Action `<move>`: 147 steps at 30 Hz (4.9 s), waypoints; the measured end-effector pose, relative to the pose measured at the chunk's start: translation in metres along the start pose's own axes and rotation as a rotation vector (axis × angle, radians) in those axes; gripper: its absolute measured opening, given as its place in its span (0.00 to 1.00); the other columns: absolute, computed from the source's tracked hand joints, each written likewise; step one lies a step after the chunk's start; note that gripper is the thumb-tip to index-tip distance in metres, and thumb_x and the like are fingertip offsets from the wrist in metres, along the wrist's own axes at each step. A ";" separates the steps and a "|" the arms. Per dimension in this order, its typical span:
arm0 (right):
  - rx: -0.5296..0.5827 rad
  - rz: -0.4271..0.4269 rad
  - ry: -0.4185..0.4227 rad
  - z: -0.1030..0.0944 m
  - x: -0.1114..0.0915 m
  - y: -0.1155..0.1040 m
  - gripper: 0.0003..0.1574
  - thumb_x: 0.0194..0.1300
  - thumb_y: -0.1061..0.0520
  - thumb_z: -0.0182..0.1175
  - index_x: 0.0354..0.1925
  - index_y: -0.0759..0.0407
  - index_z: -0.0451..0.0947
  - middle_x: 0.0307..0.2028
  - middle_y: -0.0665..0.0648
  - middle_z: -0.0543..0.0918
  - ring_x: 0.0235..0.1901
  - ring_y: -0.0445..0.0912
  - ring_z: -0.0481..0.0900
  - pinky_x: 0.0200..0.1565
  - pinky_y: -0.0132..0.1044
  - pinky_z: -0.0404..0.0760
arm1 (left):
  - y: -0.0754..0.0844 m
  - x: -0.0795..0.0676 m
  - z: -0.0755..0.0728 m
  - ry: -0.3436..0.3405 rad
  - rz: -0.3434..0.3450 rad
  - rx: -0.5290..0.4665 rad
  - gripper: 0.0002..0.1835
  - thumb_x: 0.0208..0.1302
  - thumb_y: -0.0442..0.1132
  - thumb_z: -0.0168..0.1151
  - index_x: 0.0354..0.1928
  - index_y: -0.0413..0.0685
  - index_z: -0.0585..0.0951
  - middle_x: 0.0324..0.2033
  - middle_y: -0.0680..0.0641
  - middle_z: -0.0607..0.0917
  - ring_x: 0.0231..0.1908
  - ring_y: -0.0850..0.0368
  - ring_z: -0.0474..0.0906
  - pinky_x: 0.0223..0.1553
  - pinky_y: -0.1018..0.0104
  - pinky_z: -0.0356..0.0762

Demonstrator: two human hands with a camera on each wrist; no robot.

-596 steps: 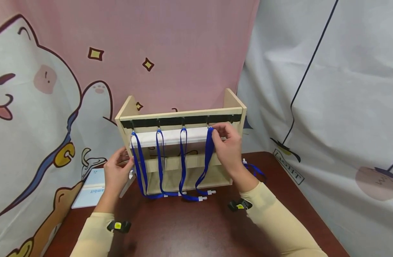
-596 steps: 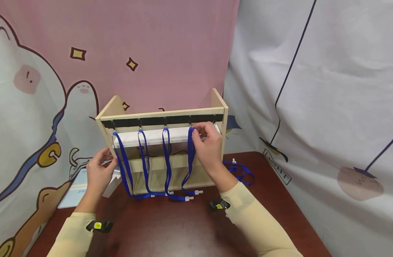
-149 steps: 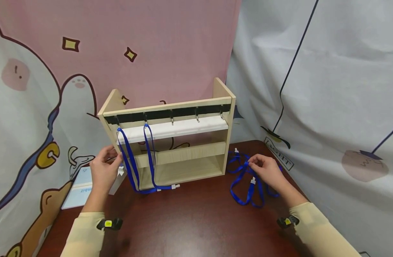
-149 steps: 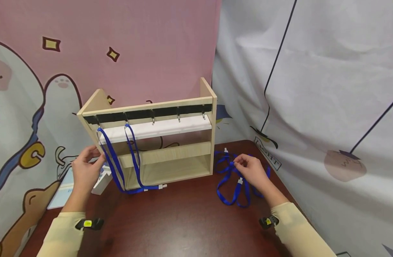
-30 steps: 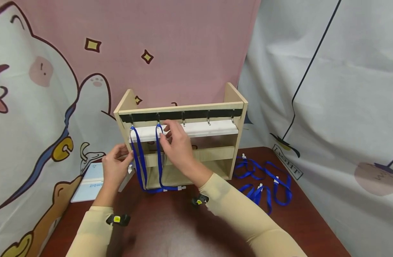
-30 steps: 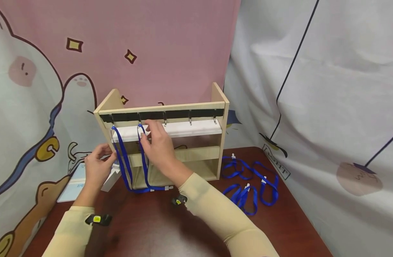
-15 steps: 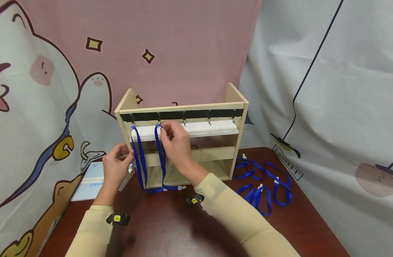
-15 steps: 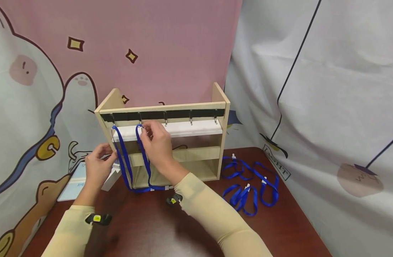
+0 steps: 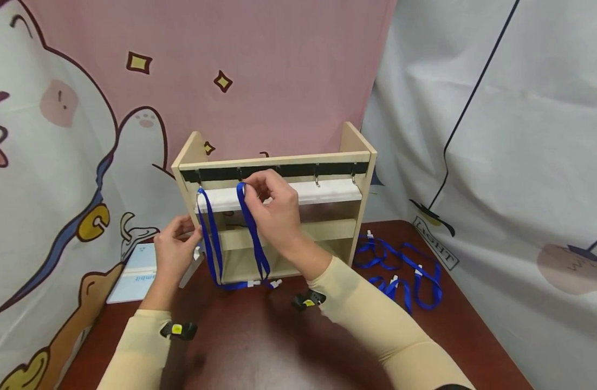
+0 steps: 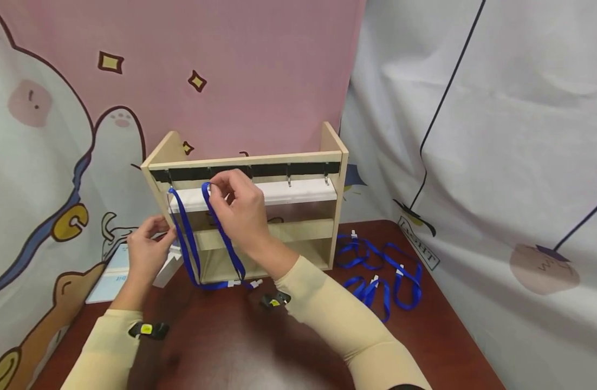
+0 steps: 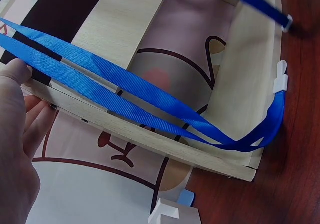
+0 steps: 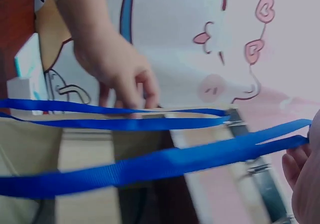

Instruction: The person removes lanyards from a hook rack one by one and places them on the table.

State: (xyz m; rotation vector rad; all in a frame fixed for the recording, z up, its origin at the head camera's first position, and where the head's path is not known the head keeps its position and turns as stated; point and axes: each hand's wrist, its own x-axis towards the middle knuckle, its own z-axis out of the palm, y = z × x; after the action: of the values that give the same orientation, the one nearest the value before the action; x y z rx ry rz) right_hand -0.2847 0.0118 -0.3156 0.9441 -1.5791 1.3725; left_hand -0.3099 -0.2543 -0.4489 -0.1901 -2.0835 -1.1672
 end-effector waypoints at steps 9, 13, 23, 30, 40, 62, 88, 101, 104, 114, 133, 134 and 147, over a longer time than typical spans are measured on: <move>0.098 0.037 -0.064 -0.044 0.030 -0.022 0.03 0.75 0.69 0.62 0.43 0.67 0.83 0.31 0.56 0.86 0.25 0.46 0.81 0.28 0.34 0.80 | 0.001 0.003 0.000 0.002 0.001 0.003 0.12 0.73 0.32 0.74 0.55 0.39 0.88 0.46 0.41 0.94 0.41 0.80 0.82 0.43 0.84 0.82; 0.100 0.046 -0.081 -0.065 0.036 -0.023 0.03 0.76 0.69 0.61 0.44 0.66 0.82 0.32 0.57 0.87 0.26 0.46 0.81 0.29 0.34 0.79 | 0.002 0.003 0.000 -0.002 -0.005 -0.004 0.12 0.73 0.32 0.74 0.56 0.40 0.88 0.46 0.41 0.94 0.41 0.79 0.83 0.43 0.84 0.82; 0.058 0.069 -0.103 -0.111 0.044 -0.022 0.03 0.77 0.67 0.61 0.45 0.68 0.81 0.32 0.59 0.87 0.28 0.46 0.82 0.31 0.33 0.82 | 0.004 0.002 -0.002 0.001 -0.018 -0.005 0.13 0.73 0.33 0.74 0.56 0.39 0.88 0.46 0.41 0.94 0.41 0.79 0.83 0.44 0.85 0.80; 0.067 0.078 -0.046 -0.140 0.053 -0.018 0.03 0.76 0.68 0.62 0.44 0.69 0.83 0.30 0.59 0.87 0.25 0.44 0.80 0.27 0.30 0.79 | 0.006 0.000 -0.002 0.000 -0.020 0.004 0.13 0.73 0.32 0.74 0.56 0.39 0.87 0.46 0.41 0.94 0.41 0.80 0.83 0.44 0.85 0.81; -0.018 0.135 0.055 -0.174 0.057 -0.007 0.03 0.75 0.69 0.64 0.42 0.67 0.84 0.28 0.57 0.85 0.23 0.46 0.78 0.27 0.30 0.78 | 0.005 -0.001 -0.001 0.002 -0.024 -0.003 0.13 0.73 0.33 0.74 0.56 0.40 0.88 0.46 0.40 0.94 0.41 0.78 0.83 0.44 0.83 0.82; -0.109 0.220 0.054 -0.198 0.059 0.017 0.04 0.76 0.69 0.63 0.42 0.71 0.83 0.29 0.59 0.85 0.25 0.44 0.77 0.29 0.31 0.77 | 0.001 0.000 0.000 0.011 -0.006 -0.010 0.12 0.72 0.32 0.75 0.55 0.39 0.88 0.45 0.42 0.94 0.41 0.79 0.83 0.43 0.83 0.83; -0.189 0.245 -0.206 -0.185 -0.003 0.011 0.02 0.77 0.65 0.65 0.45 0.63 0.84 0.33 0.53 0.86 0.28 0.45 0.80 0.30 0.31 0.76 | 0.001 0.000 0.001 0.013 -0.023 -0.008 0.13 0.72 0.32 0.74 0.55 0.38 0.87 0.46 0.41 0.94 0.42 0.79 0.83 0.44 0.86 0.80; -0.179 0.336 -0.265 -0.186 -0.039 0.016 0.04 0.77 0.67 0.66 0.47 0.61 0.85 0.32 0.52 0.86 0.26 0.46 0.77 0.27 0.32 0.75 | 0.003 0.001 0.001 0.009 -0.016 -0.001 0.13 0.73 0.32 0.74 0.56 0.38 0.87 0.47 0.41 0.94 0.42 0.79 0.83 0.44 0.86 0.80; -0.178 0.362 -0.283 -0.186 -0.046 0.015 0.03 0.78 0.65 0.67 0.47 0.60 0.86 0.32 0.51 0.86 0.26 0.46 0.77 0.26 0.32 0.74 | 0.003 0.001 0.000 0.009 -0.026 -0.002 0.13 0.73 0.33 0.74 0.56 0.39 0.87 0.47 0.41 0.94 0.42 0.78 0.83 0.44 0.85 0.81; -0.177 0.454 -0.324 -0.188 -0.069 0.018 0.04 0.79 0.63 0.67 0.47 0.55 0.86 0.33 0.51 0.87 0.26 0.46 0.77 0.25 0.34 0.75 | 0.001 -0.001 0.000 0.007 -0.030 0.002 0.13 0.74 0.33 0.74 0.56 0.40 0.87 0.47 0.42 0.94 0.42 0.75 0.84 0.44 0.85 0.81; -0.179 0.617 -0.372 -0.188 -0.121 0.053 0.05 0.80 0.63 0.66 0.45 0.52 0.85 0.34 0.52 0.85 0.26 0.46 0.77 0.28 0.34 0.77 | 0.001 0.000 0.001 0.004 -0.042 0.002 0.14 0.74 0.34 0.73 0.57 0.41 0.87 0.48 0.42 0.94 0.42 0.73 0.85 0.44 0.84 0.82; -0.173 0.623 -0.375 -0.187 -0.124 0.055 0.05 0.80 0.63 0.66 0.45 0.53 0.85 0.34 0.52 0.85 0.27 0.46 0.77 0.28 0.34 0.77 | 0.001 0.000 0.001 0.003 -0.043 -0.001 0.14 0.74 0.34 0.73 0.57 0.41 0.87 0.48 0.42 0.93 0.42 0.73 0.85 0.44 0.84 0.82; -0.204 0.667 -0.443 -0.180 -0.157 0.081 0.06 0.79 0.62 0.67 0.43 0.50 0.84 0.33 0.48 0.86 0.30 0.45 0.80 0.30 0.35 0.79 | 0.000 0.001 0.001 -0.002 -0.039 -0.002 0.14 0.74 0.35 0.74 0.58 0.42 0.87 0.48 0.43 0.94 0.43 0.75 0.85 0.44 0.83 0.82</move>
State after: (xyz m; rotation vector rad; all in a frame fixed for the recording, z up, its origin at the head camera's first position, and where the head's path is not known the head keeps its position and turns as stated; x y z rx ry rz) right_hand -0.2805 0.2038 -0.4791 0.6399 -2.4764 1.4452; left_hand -0.3109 -0.2534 -0.4484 -0.1522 -2.0965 -1.1923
